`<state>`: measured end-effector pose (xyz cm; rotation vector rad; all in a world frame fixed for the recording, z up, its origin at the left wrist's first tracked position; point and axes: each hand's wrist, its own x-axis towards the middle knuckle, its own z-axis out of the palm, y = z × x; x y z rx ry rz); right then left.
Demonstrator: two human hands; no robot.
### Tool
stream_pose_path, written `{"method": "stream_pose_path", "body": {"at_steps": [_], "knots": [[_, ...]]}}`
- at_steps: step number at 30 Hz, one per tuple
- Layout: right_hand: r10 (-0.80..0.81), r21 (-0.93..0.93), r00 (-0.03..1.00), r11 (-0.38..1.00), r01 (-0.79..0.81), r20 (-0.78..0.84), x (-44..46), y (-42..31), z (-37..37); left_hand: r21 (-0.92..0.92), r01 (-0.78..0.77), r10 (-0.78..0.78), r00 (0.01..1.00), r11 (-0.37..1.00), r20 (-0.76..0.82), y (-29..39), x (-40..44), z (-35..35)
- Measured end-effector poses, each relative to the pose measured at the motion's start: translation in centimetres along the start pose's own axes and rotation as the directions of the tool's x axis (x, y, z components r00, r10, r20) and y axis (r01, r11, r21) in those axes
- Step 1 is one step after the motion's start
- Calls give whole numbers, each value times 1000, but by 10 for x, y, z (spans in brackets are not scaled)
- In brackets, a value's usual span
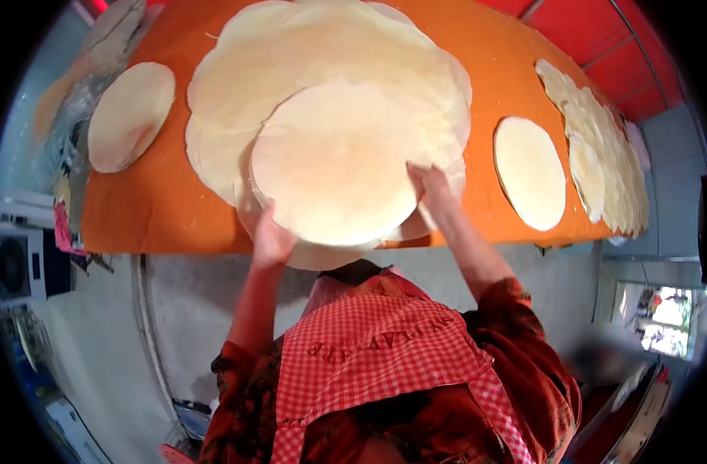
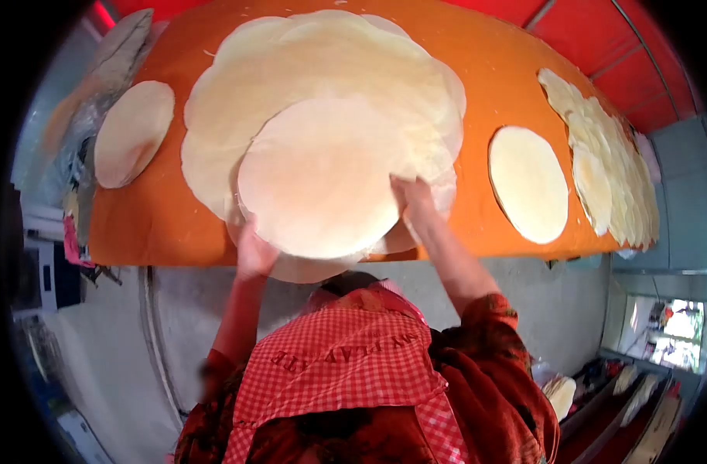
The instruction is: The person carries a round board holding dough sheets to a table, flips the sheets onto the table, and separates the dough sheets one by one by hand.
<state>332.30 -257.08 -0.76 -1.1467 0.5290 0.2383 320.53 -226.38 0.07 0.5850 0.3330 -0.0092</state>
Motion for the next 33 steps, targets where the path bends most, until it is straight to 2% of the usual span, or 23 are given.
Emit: {"method": "stream_pose_path", "body": {"at_steps": [1, 3, 4, 5, 7, 10, 11, 13, 14, 17, 19, 21, 24, 25, 27, 29, 30, 33], "knots": [[-65, 60, 998, 996, 67, -26, -15, 17, 4, 106, -72, 80, 994, 992, -73, -7, 0, -4], [21, -9, 1000, 1000, -20, 4, -39, 15, 6, 275, -113, 159, 976, 955, -150, -4, -1, -7], [43, 30, 996, 999, -45, 74, -24, 13, -4, 351, -123, 200, 961, 928, -193, -4, -2, -10], [99, 187, 982, 974, -129, 162, -2, 3, -12, 326, -115, 185, 964, 938, -191, -5, 0, -15], [136, 129, 901, 970, -206, 411, 21, -33, -7, 287, -91, 146, 973, 954, -179, -1, 4, -25], [83, -7, 919, 996, -87, 385, 57, -50, 16, 322, -128, 231, 924, 938, -306, -3, 2, -18], [56, -186, 927, 982, 16, 372, 63, -45, 22, 312, -139, 235, 927, 940, -293, -3, 3, -16], [-11, -519, 936, 830, 205, 352, 68, -33, 33, 289, -151, 231, 935, 945, -269, -1, 4, -12], [109, -585, 976, 811, 22, 188, 72, -24, 30, 278, -158, 238, 929, 948, -283, -2, 3, -11], [-43, -234, 981, 968, 88, 192, 93, 1, 11, 257, -157, 237, 917, 953, -320, -1, 4, -13], [15, -330, 963, 941, 77, 270, 80, -10, 15, 266, -120, 211, 913, 957, -348, -3, 4, -20], [75, -420, 940, 904, 76, 333, 60, -34, 19, 316, -84, 174, 947, 945, -269, -2, 7, -28], [-11, -382, 921, 908, 173, 391, 28, -51, 37, 311, -93, 153, 972, 946, -176, 21, 6, 0], [-59, -301, 912, 933, 195, 407, 21, -51, 39, 296, -102, 153, 976, 950, -153, 37, 5, 18], [-160, -132, 885, 962, 239, 438, 10, -52, 48, 375, -3, 58, 989, 927, -134, 73, 20, 33], [-238, 11, 900, 968, 252, 365, -18, -63, 59, 358, -89, 84, 996, 930, 29, 109, 26, 54], [-273, 82, 905, 962, 261, 326, -30, -64, 60, 200, 41, -67, 990, 979, 122, 121, 41, 42], [-272, 177, 945, 954, 241, 181, -43, -39, 59, -70, 104, -71, 926, 992, 370, 109, 26, 50]]}}
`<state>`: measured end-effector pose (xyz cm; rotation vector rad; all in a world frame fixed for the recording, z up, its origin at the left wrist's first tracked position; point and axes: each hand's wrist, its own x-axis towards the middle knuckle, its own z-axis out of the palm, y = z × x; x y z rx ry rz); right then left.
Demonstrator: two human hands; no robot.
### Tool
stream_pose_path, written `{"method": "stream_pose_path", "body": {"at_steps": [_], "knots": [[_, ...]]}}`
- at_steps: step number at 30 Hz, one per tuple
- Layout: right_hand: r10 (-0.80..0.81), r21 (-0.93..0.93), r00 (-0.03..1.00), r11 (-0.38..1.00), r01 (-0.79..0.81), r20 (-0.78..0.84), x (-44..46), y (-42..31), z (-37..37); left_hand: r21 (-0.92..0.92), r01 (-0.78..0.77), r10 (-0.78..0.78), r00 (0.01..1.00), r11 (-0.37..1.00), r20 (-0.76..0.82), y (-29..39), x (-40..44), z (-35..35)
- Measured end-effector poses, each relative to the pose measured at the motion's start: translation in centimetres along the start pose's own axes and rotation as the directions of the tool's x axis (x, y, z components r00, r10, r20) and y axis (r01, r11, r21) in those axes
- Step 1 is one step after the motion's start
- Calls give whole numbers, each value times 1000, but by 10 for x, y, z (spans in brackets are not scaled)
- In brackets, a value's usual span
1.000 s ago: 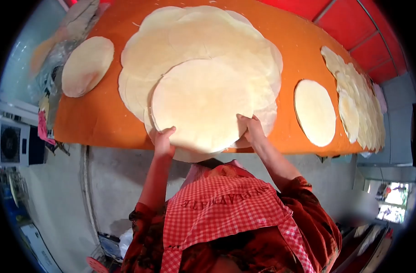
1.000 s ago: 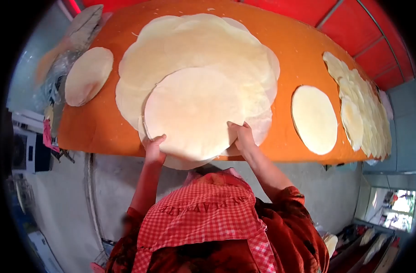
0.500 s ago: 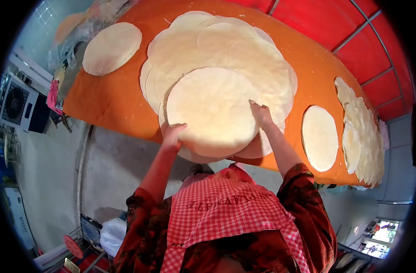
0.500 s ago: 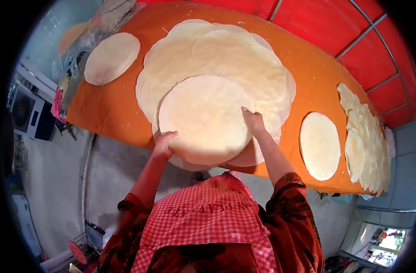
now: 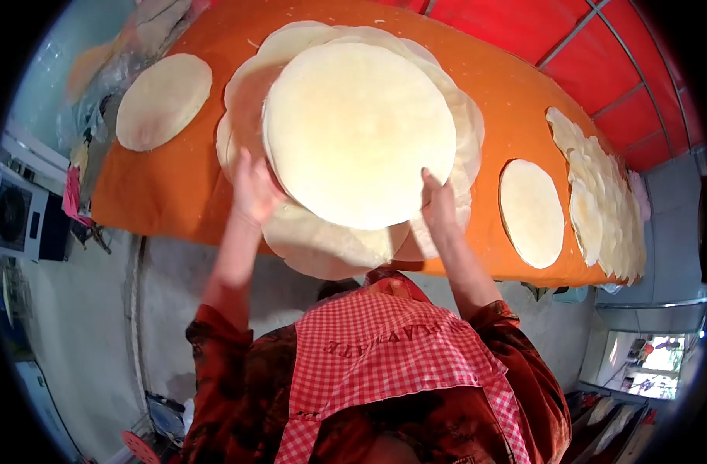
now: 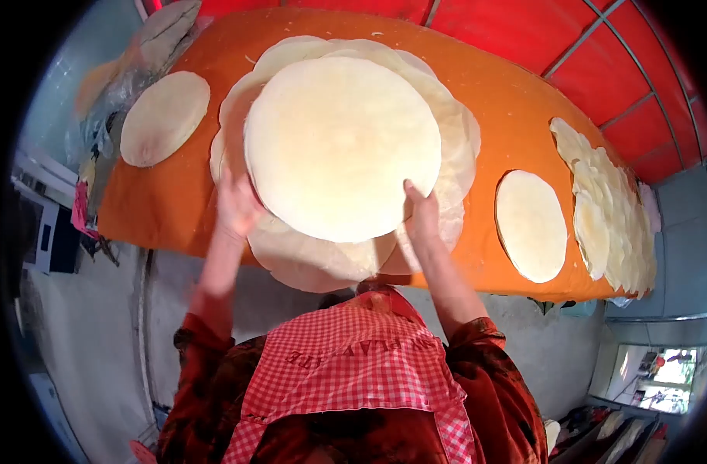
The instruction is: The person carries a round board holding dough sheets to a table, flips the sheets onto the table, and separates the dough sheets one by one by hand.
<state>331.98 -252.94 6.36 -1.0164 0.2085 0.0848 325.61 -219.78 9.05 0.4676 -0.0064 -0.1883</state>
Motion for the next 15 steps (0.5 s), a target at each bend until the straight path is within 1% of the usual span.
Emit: {"method": "stream_pose_path", "body": {"at_steps": [1, 2, 3, 4, 5, 7, 8, 9, 10, 11, 12, 14, 15], "knots": [[0, 74, 999, 997, 2, -32, -7, 18, -2, -38, 22, -22, 1000, 999, 9, -23, 0, -15], [3, 147, 998, 989, 6, -62, -12, 41, -7, -40, -70, 66, 994, 997, -83, -49, 8, -25], [21, 139, 991, 990, -3, -129, -12, 68, -18, -35, -163, 154, 973, 986, -174, -71, 15, -40], [41, 129, 980, 992, -15, -197, -13, 87, -27, 151, -116, 160, 934, 982, -321, -93, 17, -75], [69, 110, 972, 993, -45, -224, -19, 90, -28, 321, -39, 190, 870, 946, -456, -109, 19, -98], [130, 69, 953, 991, -116, -275, -27, 90, -30, 322, -14, 180, 851, 947, -493, -110, 19, -97], [167, 90, 964, 984, -152, -208, -21, 87, -34, 325, -6, 181, 841, 946, -510, -107, 21, -97], [206, 113, 968, 975, -191, -144, -13, 81, -44, 396, 26, 219, 799, 918, -560, -109, 26, -112], [238, 136, 968, 965, -226, -79, -8, 69, -43, 407, 80, 198, 779, 910, -595, -103, 25, -113], [240, 117, 966, 966, -228, -99, 0, 51, -42, 416, 128, 181, 759, 901, -625, -96, 27, -113], [282, 161, 958, 949, -270, -56, 19, 39, -54, 418, 174, 163, 737, 892, -655, -90, 28, -111], [342, 129, 933, 926, -355, 112, 61, 22, -86, 403, 230, 111, 739, 886, -665, -78, 26, -107], [363, 84, 927, 925, -371, 96, 71, 12, -85, 396, 266, 80, 737, 879, -671, -76, 23, -103]]}}
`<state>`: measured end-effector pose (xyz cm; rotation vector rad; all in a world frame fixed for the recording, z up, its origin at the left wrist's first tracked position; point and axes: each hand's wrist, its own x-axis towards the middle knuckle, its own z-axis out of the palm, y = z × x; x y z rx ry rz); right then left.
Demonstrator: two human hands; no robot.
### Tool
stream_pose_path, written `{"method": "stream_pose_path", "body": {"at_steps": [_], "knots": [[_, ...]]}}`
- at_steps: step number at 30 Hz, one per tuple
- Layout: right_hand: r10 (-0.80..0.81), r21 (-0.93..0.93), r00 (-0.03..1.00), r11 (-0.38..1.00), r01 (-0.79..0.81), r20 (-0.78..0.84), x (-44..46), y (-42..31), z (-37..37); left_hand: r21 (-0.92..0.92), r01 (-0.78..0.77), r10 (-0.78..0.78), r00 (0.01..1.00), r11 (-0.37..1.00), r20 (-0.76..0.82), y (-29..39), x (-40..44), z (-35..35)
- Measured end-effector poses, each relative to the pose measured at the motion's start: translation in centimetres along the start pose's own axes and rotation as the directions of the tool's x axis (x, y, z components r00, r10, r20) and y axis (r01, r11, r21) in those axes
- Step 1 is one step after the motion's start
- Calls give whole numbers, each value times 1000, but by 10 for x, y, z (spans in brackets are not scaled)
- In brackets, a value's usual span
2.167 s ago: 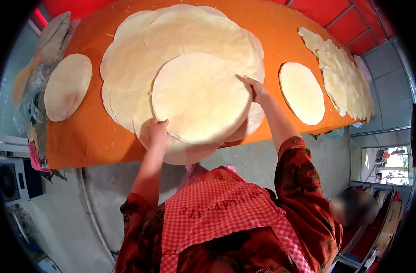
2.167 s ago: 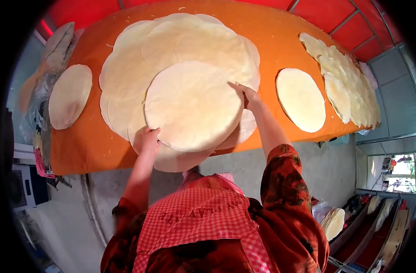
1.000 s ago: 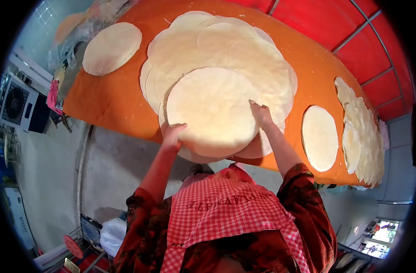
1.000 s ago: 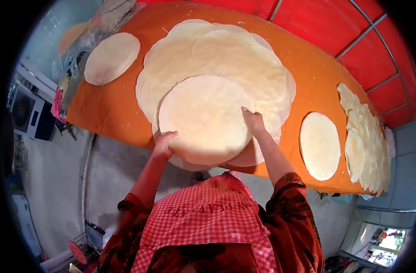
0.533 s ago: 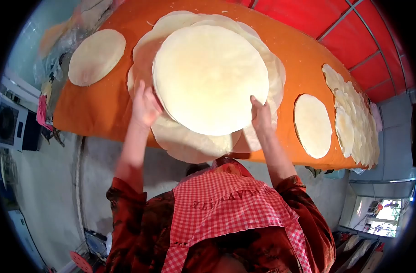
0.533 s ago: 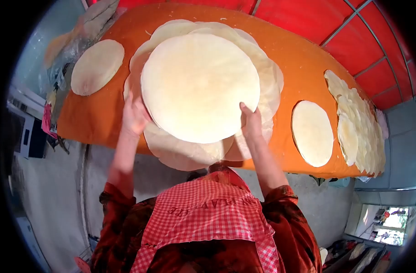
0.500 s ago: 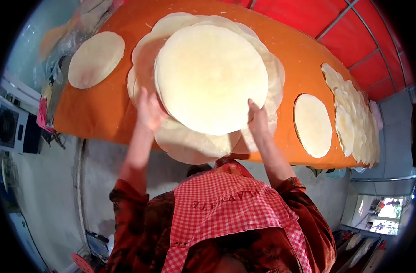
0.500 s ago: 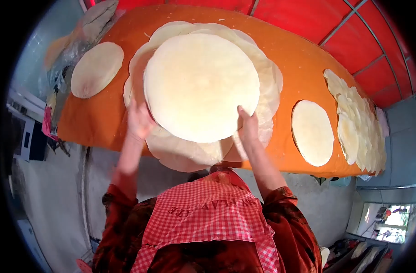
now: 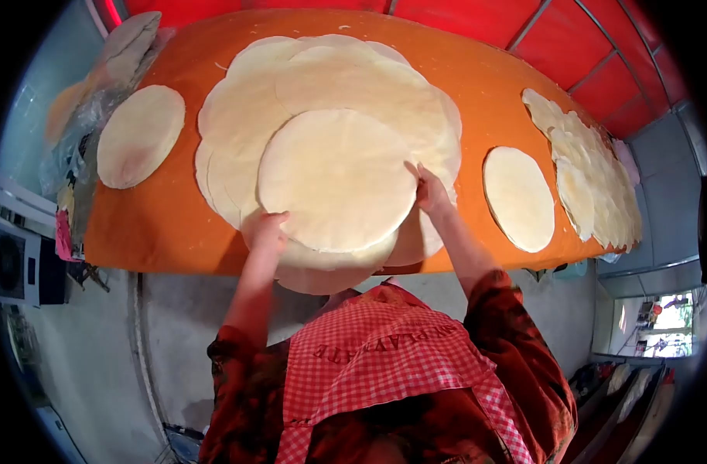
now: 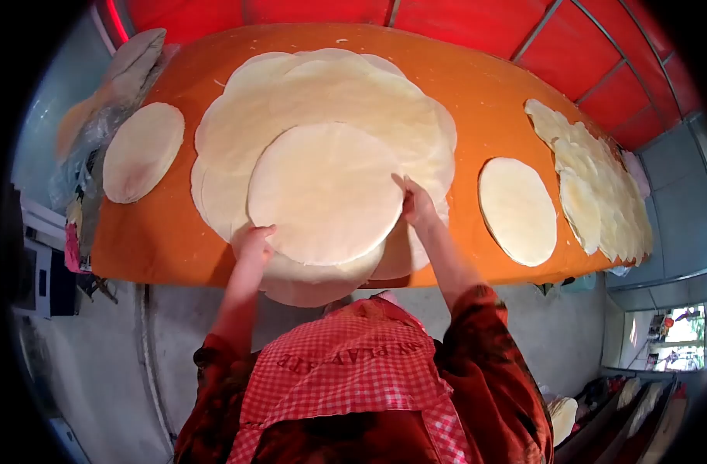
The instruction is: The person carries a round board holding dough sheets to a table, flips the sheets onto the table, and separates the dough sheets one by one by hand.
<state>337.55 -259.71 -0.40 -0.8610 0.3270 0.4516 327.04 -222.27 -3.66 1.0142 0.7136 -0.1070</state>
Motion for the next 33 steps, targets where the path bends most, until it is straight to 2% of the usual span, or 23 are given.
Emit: {"method": "stream_pose_path", "body": {"at_steps": [2, 3, 5, 9, 10, 13, 14, 17, 19, 21, 22, 23, 24, 25, 26, 27, 29, 32, 33], "knots": [[41, -85, 999, 995, -43, -32, 8, -23, 16, -25, -20, 19, 999, 999, -36, 6, -10, 9], [23, -209, 1000, 978, -21, 6, 17, -28, 21, -38, -32, 30, 998, 999, -59, 7, -12, 11], [12, -437, 996, 899, 27, 86, 33, -30, 26, -4, -61, 61, 998, 998, -8, 4, -5, 6], [-120, -646, 980, 738, 197, 161, 89, -7, -14, -9, -39, 39, 999, 999, 31, 1, -1, -1], [-124, -393, 982, 904, 170, 142, 81, -6, -14, -7, -53, 53, 998, 999, 42, 0, 1, -1], [-64, -616, 998, 786, 49, -2, 63, -14, -1, 51, -5, 6, 1000, 999, -16, 3, 0, -2], [-113, -524, 994, 846, 99, 5, 60, -12, 2, 30, -10, 10, 1000, 1000, -24, 4, -3, 1], [-78, -651, 995, 758, 19, -63, 42, -17, 27, 61, 26, -28, 999, 998, 37, 3, 5, -9], [-157, -758, 988, 643, 106, 5, 35, -12, 36, 24, 3, -4, 999, 1000, 36, 2, 1, -6], [-275, -851, 961, 498, 167, 28, 30, -19, 35, 20, -93, 90, 989, 995, 114, -1, 3, -2], [-294, -855, 942, 437, 281, 160, 42, -14, 17, 9, -133, 129, 979, 991, 158, -4, 7, -4], [-272, -828, 960, 522, 205, 66, 33, -19, 25, 54, -137, 126, 978, 989, 166, -4, 13, -9], [-272, -763, 960, 605, 226, 69, 25, -21, 29, 158, -124, 111, 990, 980, 92, 1, 9, -6], [-298, -800, 954, 563, 209, 39, 6, -25, 46, 269, -124, 118, 992, 955, 36, 6, 6, -10], [-324, -756, 944, 602, 258, 63, 6, -21, 45, 128, -263, 242, 957, 956, 158, 9, -6, -1], [-354, -773, 931, 566, 287, 87, -21, -30, 59, 136, -274, 253, 956, 952, 151, 26, -39, 25], [-349, -690, 935, 663, 290, 57, -41, -43, 40, 17, -265, 256, 945, 964, 204, 32, -50, 47], [-449, -654, 891, 693, 303, -64, -81, -85, -9, 31, -284, 259, 909, 958, 327, 38, -87, 125], [-499, -548, 867, 731, 407, -22, -96, -105, -33, 33, -292, 260, 891, 956, 373, 30, -90, 156]]}}
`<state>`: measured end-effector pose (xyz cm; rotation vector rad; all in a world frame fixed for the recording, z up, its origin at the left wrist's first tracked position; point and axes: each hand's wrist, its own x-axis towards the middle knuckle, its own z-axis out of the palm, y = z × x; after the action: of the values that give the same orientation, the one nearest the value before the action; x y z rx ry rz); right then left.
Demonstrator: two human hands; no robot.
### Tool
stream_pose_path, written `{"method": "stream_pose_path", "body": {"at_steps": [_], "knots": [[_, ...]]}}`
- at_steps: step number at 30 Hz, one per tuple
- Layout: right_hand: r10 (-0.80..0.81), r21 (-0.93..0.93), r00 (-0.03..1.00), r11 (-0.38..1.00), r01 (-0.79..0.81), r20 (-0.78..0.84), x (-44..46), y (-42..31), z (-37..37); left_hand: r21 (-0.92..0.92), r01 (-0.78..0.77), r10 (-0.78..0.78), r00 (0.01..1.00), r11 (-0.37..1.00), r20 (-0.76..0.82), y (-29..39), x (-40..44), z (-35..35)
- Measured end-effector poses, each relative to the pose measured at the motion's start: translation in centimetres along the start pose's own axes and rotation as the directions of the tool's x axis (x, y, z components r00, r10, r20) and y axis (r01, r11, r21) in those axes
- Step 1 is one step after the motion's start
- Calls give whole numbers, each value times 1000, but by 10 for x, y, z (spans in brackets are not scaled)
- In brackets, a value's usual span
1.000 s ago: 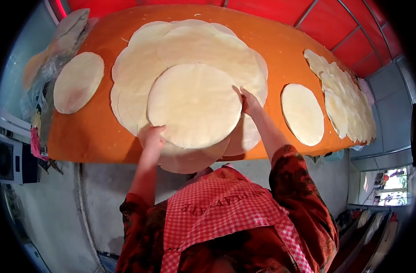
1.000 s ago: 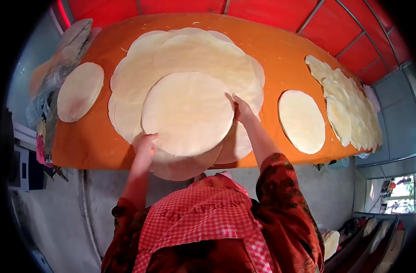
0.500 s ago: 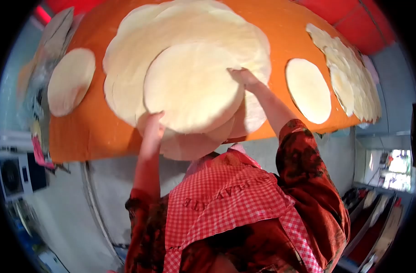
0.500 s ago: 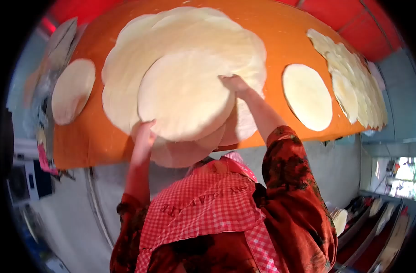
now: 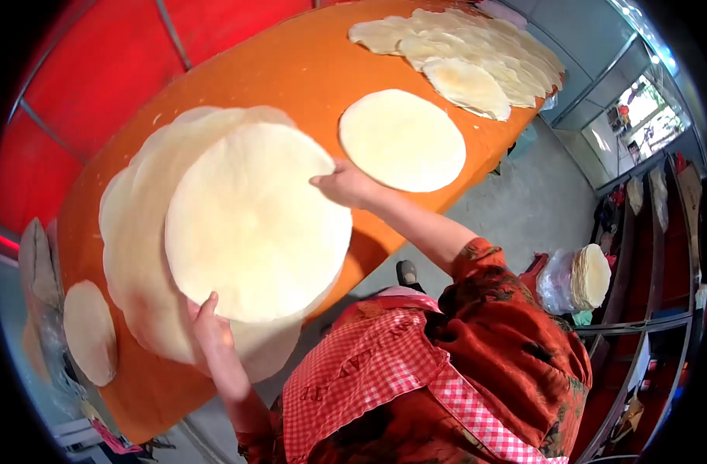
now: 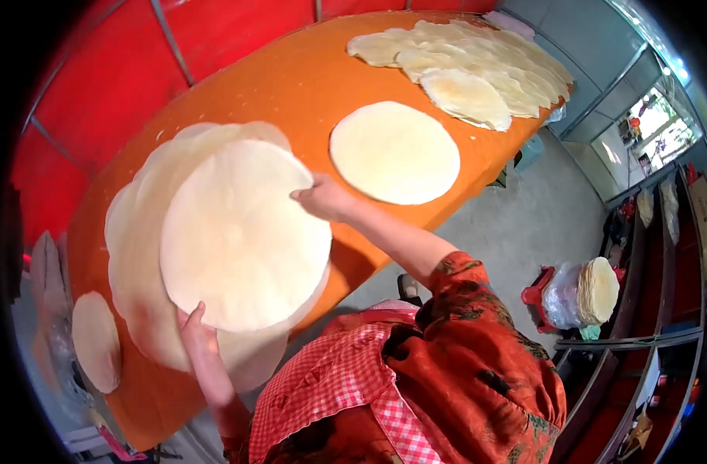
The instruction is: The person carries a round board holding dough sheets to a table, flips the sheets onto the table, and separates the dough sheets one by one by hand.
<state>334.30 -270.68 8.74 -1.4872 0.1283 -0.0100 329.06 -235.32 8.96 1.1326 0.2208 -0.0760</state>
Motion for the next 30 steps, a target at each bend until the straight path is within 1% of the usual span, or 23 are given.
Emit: {"method": "stream_pose_path", "body": {"at_steps": [2, 4, 6, 8, 10, 11, 12, 13, 14, 16, 17, 18, 19, 20, 21, 22, 23, 24, 26, 28, 29, 30], "knots": [[53, -125, 988, 990, -72, -145, -19, -47, -64, 12, -9, 8, 997, 1000, 82, -15, 12, 64], [19, -146, 970, 988, -56, -243, -22, -70, -136, -1, -18, 18, 973, 1000, 231, -37, 25, 137], [-56, -276, 948, 960, -34, -313, -16, -80, -214, -55, -31, 49, 934, 998, 355, -62, 35, 210], [-93, 16, 968, 995, 99, -233, -4, -72, -290, -90, 11, 30, 896, 996, 443, -91, 49, 270], [-145, 228, 964, 954, 196, -222, -2, -79, -335, -49, 68, -40, 898, 997, 438, -115, 61, 319], [-99, 214, 978, 967, 138, -183, 5, -73, -364, -33, 78, -56, 896, 996, 441, -131, 72, 336], [-37, 220, 979, 972, 82, -200, 8, -68, -375, -18, 91, -73, 893, 996, 444, -145, 81, 344], [28, 229, 976, 973, 23, -216, 11, -62, -391, -42, 115, -79, 866, 993, 494, -157, 84, 357], [98, 241, 968, 970, -40, -232, 14, -53, -405, -10, 176, -156, 894, 984, 421, -182, 100, 357], [172, 186, 951, 974, -126, -257, 25, 3, -428, 210, 204, -258, 927, 956, 274, -223, 112, 360], [188, 139, 942, 978, -154, -277, 30, 43, -435, 296, 224, -308, 911, 928, 274, -271, 144, 329], [200, 92, 933, 979, -180, -300, 34, 75, -442, 360, 203, -288, 936, 910, 200, -277, 140, 328], [222, 213, 928, 964, -162, -299, 39, 85, -447, 424, 185, -262, 956, 887, 131, -280, 135, 330], [225, 199, 935, 964, -174, -273, 47, 92, -454, 485, 164, -224, 972, 859, 68, -282, 133, 335], [232, 183, 942, 965, -190, -245, 49, 88, -456, 448, 172, -211, 977, 877, 37, -269, 118, 348], [252, 174, 943, 961, -217, -219, 40, 83, -454, 430, 214, -236, 972, 877, -2, -272, 113, 344], [313, 238, 924, 936, -260, -218, 32, 59, -448, 408, 243, -254, 967, 880, -29, -273, 119, 343], [308, 205, 923, 943, -264, -231, 29, 45, -443, 380, 261, -263, 964, 887, -49, -273, 127, 344], [303, 142, 916, 951, -274, -262, 24, 33, -435, 432, 160, -158, 987, 888, -39, -286, 136, 333], [232, 117, 937, 971, -208, -263, 26, 44, -436, 485, 62, -60, 998, 872, -21, -292, 136, 329], [204, 106, 942, 978, -182, -266, 22, 54, -436, 511, 96, -87, 995, 854, -41, -294, 134, 324], [218, 53, 930, 976, -212, -295, 18, 64, -438, 531, 121, -108, 993, 839, -56, -281, 127, 337]]}}
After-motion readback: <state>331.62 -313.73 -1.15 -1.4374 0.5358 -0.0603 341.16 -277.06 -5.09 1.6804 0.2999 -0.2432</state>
